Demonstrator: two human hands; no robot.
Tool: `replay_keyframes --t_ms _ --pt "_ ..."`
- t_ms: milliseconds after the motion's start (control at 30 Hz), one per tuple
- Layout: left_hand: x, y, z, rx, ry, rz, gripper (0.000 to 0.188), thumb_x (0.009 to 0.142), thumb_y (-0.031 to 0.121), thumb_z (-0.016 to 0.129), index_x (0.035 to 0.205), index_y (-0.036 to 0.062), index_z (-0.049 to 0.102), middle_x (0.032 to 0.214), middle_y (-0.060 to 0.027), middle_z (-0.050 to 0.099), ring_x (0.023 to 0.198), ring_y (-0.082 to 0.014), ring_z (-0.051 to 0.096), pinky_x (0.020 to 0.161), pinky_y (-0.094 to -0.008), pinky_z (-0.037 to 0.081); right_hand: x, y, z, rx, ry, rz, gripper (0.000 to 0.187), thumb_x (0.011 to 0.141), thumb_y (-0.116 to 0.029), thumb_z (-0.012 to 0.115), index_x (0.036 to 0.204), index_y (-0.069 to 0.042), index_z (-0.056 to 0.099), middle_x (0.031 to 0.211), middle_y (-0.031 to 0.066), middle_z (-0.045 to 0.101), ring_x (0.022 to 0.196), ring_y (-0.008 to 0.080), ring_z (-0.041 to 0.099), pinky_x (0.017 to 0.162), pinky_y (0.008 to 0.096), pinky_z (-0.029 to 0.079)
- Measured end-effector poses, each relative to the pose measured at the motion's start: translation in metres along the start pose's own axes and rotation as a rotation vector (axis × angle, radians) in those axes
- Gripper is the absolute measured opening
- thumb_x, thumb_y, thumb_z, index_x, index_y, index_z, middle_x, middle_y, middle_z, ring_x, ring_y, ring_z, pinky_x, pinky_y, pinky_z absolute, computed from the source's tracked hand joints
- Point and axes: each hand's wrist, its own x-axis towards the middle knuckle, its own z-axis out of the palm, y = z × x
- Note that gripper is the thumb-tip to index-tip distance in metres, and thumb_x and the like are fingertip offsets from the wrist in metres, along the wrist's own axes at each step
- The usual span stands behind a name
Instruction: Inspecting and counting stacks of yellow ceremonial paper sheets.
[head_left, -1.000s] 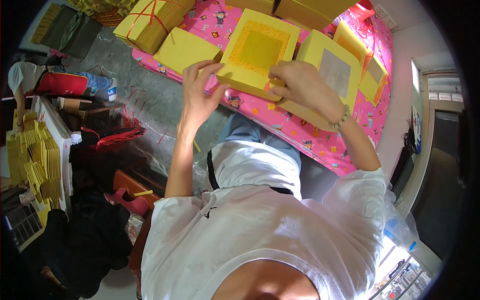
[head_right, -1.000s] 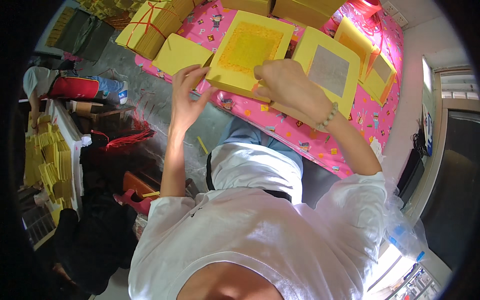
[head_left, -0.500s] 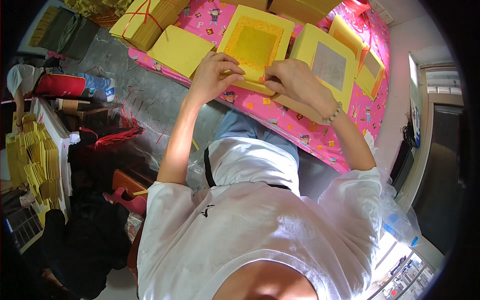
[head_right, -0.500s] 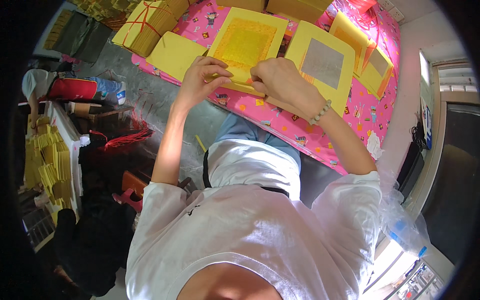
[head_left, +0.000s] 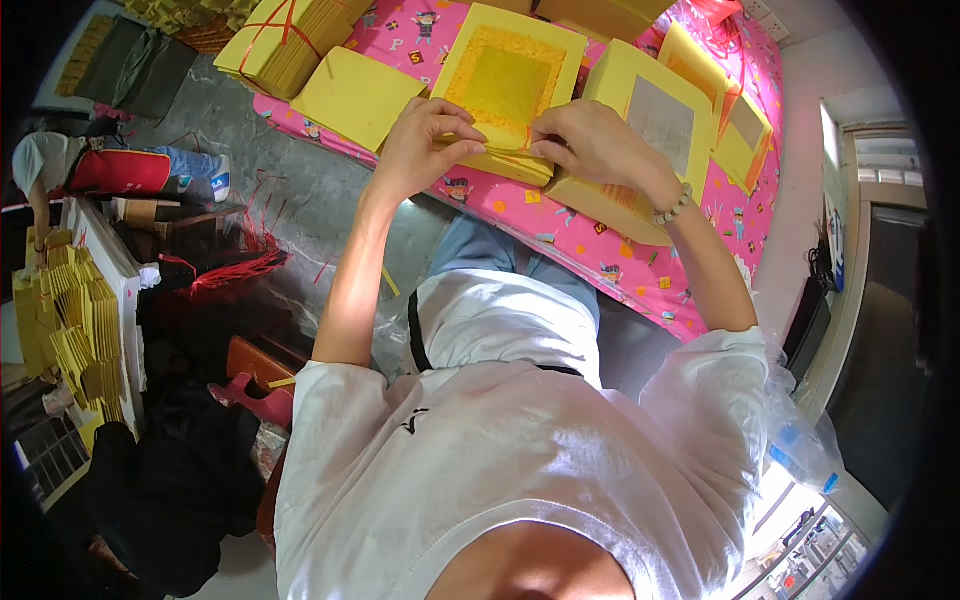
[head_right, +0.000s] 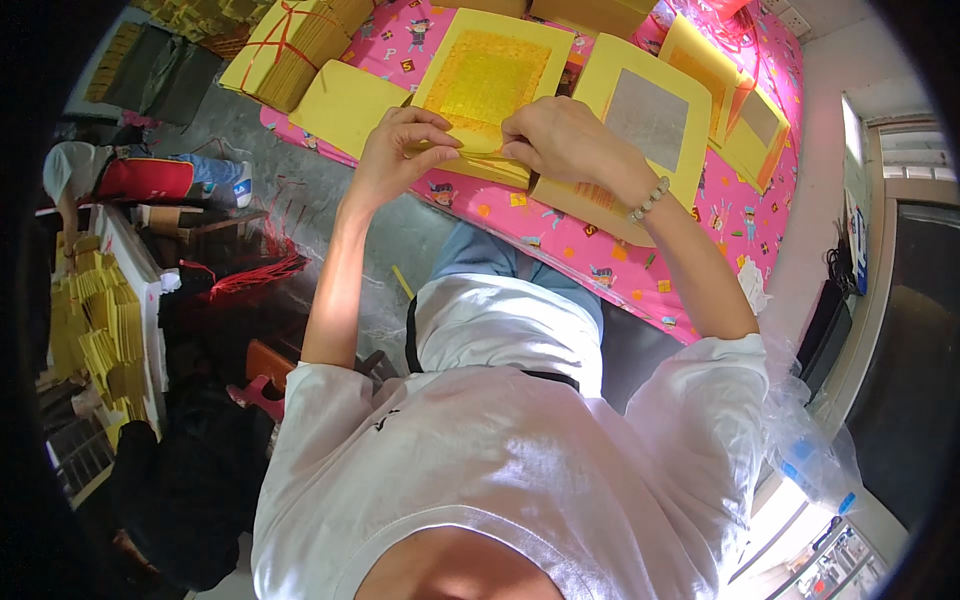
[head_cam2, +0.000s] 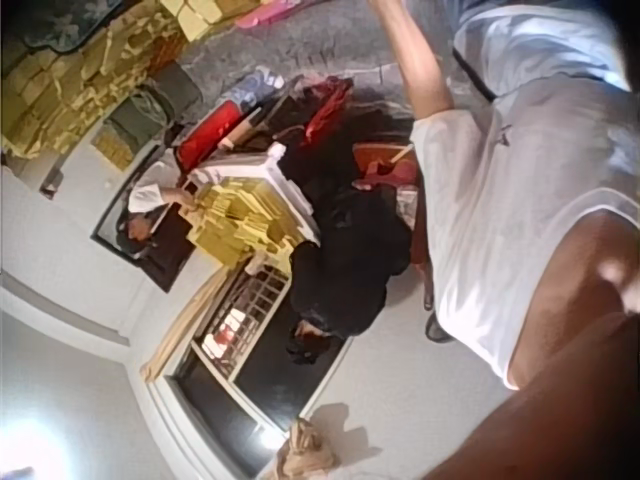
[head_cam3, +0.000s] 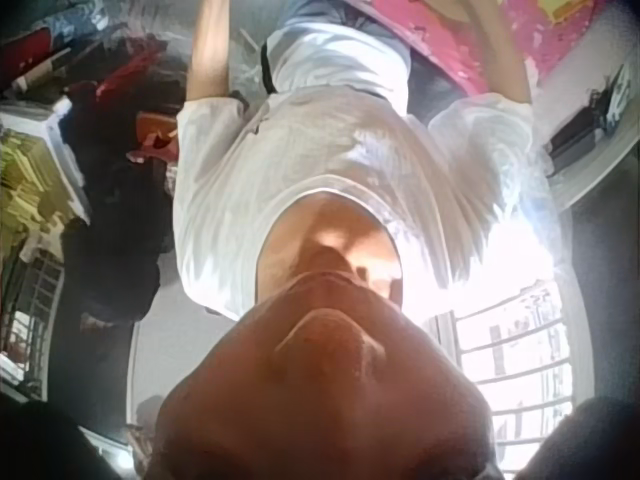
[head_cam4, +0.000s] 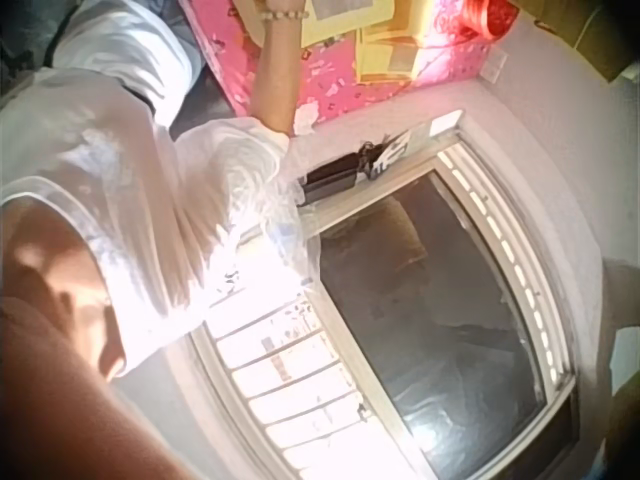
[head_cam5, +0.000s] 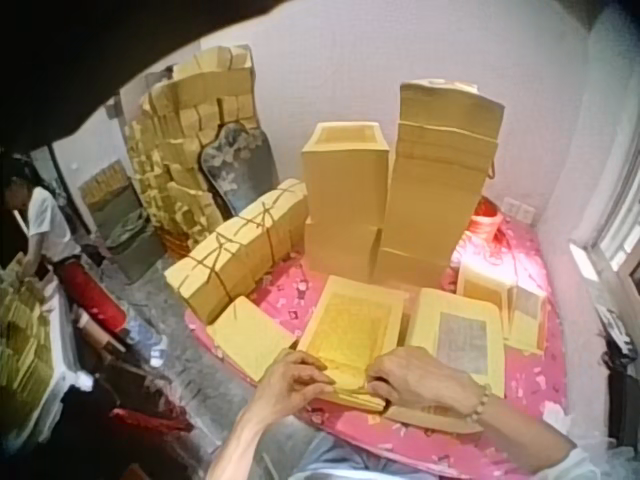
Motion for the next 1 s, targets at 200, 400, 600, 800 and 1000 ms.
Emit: replay_keyframes --t_ms 200,400,600,800,1000 --pt "0.001 0.002 0.0 0.003 0.012 0.015 0.014 0.073 0.021 0.076 0.084 0.0116 0.074 0.096 -0.0053 0.064 0.1 -0.0257 0.053 0.087 -0.0364 0.044 0.001 -0.003 -0.002 -0.024 0.001 -0.008 0.02 0.083 -0.019 0.057 0.079 -0.001 0.064 0.071 0.0179 0.062 0.074 0.0347 0.061 0.068 0.0451 0.047" --pt "0.001 0.013 -0.001 0.048 0.021 0.0 0.016 0.073 0.021 0.076 0.085 0.0108 0.073 0.095 -0.0055 0.063 0.099 -0.0249 0.053 0.087 -0.0358 0.044 -0.001 -0.005 0.002 -0.027 0.021 -0.019 0.019 0.084 -0.018 0.057 0.077 0.0 0.057 0.071 0.0174 0.06 0.07 0.0357 0.059 0.063 0.0431 0.046" --pt "0.005 0.015 0.005 0.151 0.041 0.036 0.019 0.077 0.021 0.073 0.088 0.0058 0.07 0.09 -0.0069 0.061 0.09 -0.0249 0.053 0.08 -0.0354 0.045 -0.004 -0.001 -0.001 0.006 0.07 -0.016 0.018 0.083 -0.019 0.06 0.081 -0.001 0.055 0.073 0.0151 0.06 0.07 0.0347 0.059 0.063 0.0426 0.046" --pt "0.01 0.012 0.006 0.113 0.098 0.008 0.02 0.084 0.022 0.067 0.086 0.002 0.067 0.078 -0.0079 0.06 0.081 -0.0241 0.053 0.071 -0.0346 0.043 -0.013 -0.016 -0.027 0.008 0.204 0.024 0.021 0.073 -0.018 0.071 0.078 -0.002 0.058 0.078 0.0118 0.063 0.075 0.0324 0.061 0.067 0.0412 0.048" --pt "0.015 0.01 0.011 0.087 0.138 -0.038 0.024 0.084 0.025 0.064 0.081 0.0013 0.067 0.074 -0.0093 0.06 0.074 -0.0272 0.052 0.068 -0.0379 0.042 -0.006 -0.005 0.002 -0.111 0.073 -0.034 0.022 0.072 -0.014 0.07 0.086 -0.002 0.059 0.083 0.0112 0.061 0.075 0.0311 0.062 0.065 0.0398 0.049"
